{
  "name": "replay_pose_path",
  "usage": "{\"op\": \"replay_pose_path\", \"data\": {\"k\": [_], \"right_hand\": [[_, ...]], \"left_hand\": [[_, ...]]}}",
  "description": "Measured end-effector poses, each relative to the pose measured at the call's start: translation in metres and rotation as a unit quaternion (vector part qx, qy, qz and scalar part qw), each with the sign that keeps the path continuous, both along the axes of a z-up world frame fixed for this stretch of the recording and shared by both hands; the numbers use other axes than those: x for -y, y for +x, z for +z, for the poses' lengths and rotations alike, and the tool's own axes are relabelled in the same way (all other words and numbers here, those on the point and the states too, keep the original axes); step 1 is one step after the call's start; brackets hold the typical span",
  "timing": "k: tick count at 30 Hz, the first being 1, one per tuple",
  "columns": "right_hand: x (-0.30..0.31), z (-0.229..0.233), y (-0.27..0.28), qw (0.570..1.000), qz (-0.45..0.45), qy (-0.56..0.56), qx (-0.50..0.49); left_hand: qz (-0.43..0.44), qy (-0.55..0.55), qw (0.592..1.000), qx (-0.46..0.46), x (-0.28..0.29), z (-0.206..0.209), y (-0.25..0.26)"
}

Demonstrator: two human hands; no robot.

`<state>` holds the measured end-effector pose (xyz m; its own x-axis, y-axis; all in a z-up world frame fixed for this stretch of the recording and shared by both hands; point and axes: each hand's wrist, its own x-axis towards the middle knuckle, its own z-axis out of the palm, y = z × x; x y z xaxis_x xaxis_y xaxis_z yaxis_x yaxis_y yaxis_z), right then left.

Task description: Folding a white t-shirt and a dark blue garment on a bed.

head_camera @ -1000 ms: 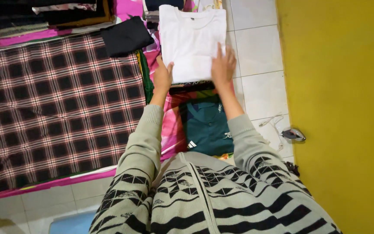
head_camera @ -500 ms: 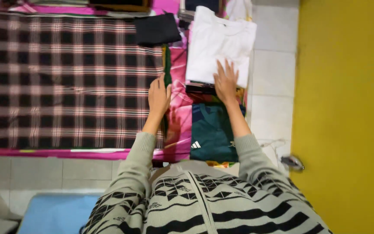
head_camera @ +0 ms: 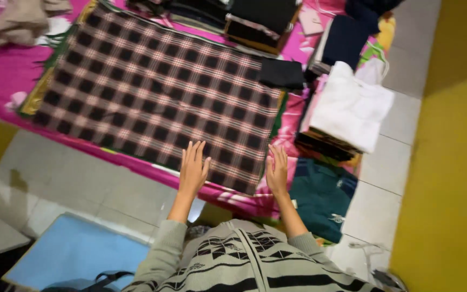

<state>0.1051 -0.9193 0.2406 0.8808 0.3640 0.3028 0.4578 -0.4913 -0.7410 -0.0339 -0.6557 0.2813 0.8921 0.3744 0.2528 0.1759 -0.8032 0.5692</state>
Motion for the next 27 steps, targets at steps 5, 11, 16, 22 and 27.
{"op": "replay_pose_path", "data": {"k": [5,11,16,22,27], "right_hand": [[-0.095,0.007,-0.062,1.0,0.024,0.001,0.015],[-0.216,0.015,-0.145,0.998,0.06,0.028,0.021],[-0.317,0.021,-0.19,0.989,0.137,0.049,0.015],[-0.42,0.021,-0.208,0.979,0.202,0.017,0.036],[-0.498,0.014,-0.21,0.969,0.246,0.013,0.026]], "left_hand": [[0.046,-0.002,0.999,0.015,-0.086,-0.001,-0.096],[0.134,-0.013,0.99,0.049,-0.182,0.004,-0.208],[0.21,-0.008,0.976,0.054,-0.244,0.009,-0.283],[0.25,-0.011,0.966,0.063,-0.311,0.008,-0.326],[0.272,-0.027,0.962,0.012,-0.377,-0.007,-0.339]]}}
